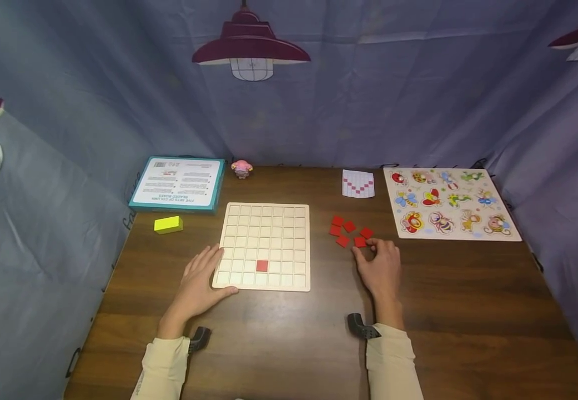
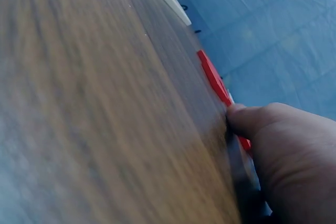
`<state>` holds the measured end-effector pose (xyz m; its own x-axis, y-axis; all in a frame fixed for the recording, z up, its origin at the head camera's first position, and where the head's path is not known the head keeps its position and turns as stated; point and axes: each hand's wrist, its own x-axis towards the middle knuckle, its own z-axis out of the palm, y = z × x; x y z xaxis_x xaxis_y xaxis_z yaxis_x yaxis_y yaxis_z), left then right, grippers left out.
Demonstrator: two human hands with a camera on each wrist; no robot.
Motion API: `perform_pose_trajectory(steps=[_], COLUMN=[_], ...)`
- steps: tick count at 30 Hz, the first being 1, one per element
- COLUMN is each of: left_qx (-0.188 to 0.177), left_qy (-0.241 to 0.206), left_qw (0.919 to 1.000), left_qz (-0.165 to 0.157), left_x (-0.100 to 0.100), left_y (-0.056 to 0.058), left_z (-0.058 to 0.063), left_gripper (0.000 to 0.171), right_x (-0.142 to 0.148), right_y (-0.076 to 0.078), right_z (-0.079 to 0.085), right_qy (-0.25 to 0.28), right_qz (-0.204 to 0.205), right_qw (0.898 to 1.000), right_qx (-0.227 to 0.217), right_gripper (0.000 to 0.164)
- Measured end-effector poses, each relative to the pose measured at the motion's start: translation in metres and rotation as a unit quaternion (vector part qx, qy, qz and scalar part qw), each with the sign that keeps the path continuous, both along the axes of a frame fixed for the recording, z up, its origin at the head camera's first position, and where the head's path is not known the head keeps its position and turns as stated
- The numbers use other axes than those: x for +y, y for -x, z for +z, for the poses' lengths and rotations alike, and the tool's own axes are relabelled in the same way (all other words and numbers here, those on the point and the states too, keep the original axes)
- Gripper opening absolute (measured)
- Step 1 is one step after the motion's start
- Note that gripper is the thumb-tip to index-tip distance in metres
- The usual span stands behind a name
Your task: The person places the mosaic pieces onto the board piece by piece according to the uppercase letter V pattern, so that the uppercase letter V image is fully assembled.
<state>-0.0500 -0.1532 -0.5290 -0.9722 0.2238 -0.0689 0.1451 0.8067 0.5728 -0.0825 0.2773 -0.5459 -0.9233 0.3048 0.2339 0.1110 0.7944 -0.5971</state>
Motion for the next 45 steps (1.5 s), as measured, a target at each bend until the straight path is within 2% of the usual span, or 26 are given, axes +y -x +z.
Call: perform_pose_trajectory(steps=[4,12,16,24,27,32,37,42,45], left_qx=[-0.004,0.001,0.002,0.002,-0.002,0.002,0.011,0.003,0.005], left_qy=[0.001,0.002,0.001,0.001,0.003,-0.001,-0.008,-0.004,0.002], left_qw=[1.0000,1.0000,1.0000,1.0000,1.0000,1.0000,0.9999,1.0000,1.0000], left_qz=[0.004,-0.001,-0.002,-0.007,-0.004,-0.003,-0.004,0.000,-0.002], left_x=[-0.002,-0.002,-0.002,-0.001,-0.002,-0.002,0.000,0.001,-0.006], left_y=[0.000,-0.002,-0.001,0.004,0.004,0.004,0.005,0.004,-0.001], left_z=[0.001,0.003,0.001,0.000,-0.001,0.000,0.002,0.002,0.001], left_gripper=[0.111,0.109,0.109,0.109,0.109,0.110,0.109,0.110,0.108], right_x=[-0.003,-0.007,-0.005,0.003,0.003,0.002,-0.003,-0.015,-0.035], right_y=[0.001,-0.003,-0.004,-0.003,-0.003,-0.003,-0.002,-0.003,-0.003], right_z=[0.002,0.005,0.005,0.008,0.007,0.005,0.006,0.006,0.001], right_qy=[-0.005,-0.014,-0.009,0.010,-0.002,-0.024,-0.011,0.002,0.023], right_qz=[0.010,-0.008,-0.005,0.004,0.008,0.028,0.044,0.088,0.117], right_qw=[1.000,0.999,1.000,1.000,1.000,0.999,0.997,0.990,0.985], right_qx=[0.005,-0.036,-0.028,-0.026,-0.023,0.020,0.070,0.110,0.122], right_gripper=[0.030,0.043,0.035,0.037,0.034,0.031,0.029,0.030,0.030])
